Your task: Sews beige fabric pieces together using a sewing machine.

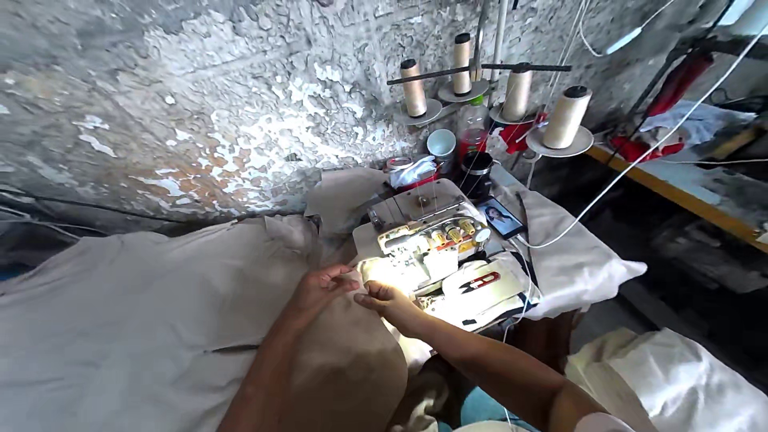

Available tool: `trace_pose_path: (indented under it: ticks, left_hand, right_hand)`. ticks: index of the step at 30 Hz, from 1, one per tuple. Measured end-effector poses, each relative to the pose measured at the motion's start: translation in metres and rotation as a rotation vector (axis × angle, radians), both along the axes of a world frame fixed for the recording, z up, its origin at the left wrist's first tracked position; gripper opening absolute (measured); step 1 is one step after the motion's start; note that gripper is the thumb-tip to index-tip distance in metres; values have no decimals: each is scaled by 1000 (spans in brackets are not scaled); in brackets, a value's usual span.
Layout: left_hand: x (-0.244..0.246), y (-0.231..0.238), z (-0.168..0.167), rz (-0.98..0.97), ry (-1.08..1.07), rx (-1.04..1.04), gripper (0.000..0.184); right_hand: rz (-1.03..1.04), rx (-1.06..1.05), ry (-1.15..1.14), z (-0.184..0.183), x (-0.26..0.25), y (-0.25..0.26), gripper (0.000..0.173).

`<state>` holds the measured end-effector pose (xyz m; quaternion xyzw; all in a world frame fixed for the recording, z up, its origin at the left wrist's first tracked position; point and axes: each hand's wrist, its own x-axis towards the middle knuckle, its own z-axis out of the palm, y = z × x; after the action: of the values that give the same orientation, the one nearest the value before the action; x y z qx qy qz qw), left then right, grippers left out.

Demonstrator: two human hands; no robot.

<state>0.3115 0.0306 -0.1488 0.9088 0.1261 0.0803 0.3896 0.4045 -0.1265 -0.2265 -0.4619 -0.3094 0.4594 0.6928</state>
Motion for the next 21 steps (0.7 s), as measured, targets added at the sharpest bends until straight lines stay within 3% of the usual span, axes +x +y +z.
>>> trace_pose_path:
  ticks: [5, 9, 13, 16, 19, 21]
  left_hand:
    - [-9, 3, 3, 35, -53, -12, 5]
    - [-2, -16, -1, 39, -56, -60, 9]
    - [20, -34, -28, -69, -46, 238, 19]
    - [36, -47, -49, -86, -14, 432, 20]
    - [46, -52, -61, -95, -75, 493, 15]
    - [51, -51, -63, -97, -112, 509, 13]
  right_hand:
    - [5, 9, -93, -2, -11, -12, 20]
    - [-76, -40, 22, -13, -49, -37, 23]
    - [-340, -186, 206, -38, -59, -48, 25]
    - [-546, -214, 267, -52, -57, -48, 11]
    - [-659, -178, 283, -63, -60, -48, 44]
    - [-673, -185, 302, -67, -60, -46, 57]
